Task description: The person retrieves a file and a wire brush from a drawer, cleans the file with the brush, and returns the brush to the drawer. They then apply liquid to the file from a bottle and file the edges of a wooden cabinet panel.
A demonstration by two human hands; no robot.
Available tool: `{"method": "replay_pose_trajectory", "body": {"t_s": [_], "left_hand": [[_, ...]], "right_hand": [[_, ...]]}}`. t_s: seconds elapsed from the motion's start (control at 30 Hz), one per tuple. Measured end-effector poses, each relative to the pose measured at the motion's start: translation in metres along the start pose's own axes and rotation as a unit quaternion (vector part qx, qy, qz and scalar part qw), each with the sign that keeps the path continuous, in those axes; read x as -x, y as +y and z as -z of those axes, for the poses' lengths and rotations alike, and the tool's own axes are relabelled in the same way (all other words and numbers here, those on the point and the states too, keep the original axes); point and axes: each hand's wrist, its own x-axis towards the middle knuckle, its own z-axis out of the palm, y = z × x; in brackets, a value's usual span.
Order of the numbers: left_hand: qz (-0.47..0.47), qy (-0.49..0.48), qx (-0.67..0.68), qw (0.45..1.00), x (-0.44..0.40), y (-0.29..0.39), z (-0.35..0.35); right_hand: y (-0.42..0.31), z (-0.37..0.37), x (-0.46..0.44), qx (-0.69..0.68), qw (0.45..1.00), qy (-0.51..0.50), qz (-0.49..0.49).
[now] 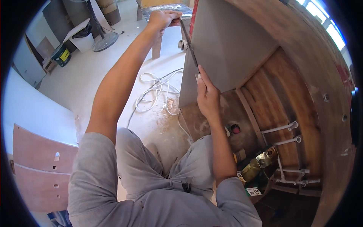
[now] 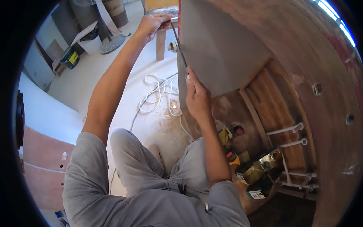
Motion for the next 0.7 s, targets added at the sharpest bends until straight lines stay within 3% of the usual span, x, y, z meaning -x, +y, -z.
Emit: {"method": "replay_pose_trajectory", "body": {"t_s": [0.13,0.33,0.47,0.7], "left_hand": [[0.03,0.003,-0.018,0.999,-0.018,0.002,0.004],[-0.053,-0.039,-0.004,0.998,0.026,0.007,-0.006],[-0.018,-0.024,-0.026,0.999,0.015,-0.019,-0.001],[-0.029,-0.007,0.009,1.0,0.023,0.004,-0.004]], "right_hand": [[-0.005,-0.006,-0.015,0.011,1.0,-0.008,0.005],[-0.002,0.012,0.028,-0.03,0.999,-0.001,-0.014],[0.006,0.004,0.016,0.005,0.998,-0.001,0.059],[0.001,0.004,0.014,-0.007,1.0,-0.007,0.007]]}}
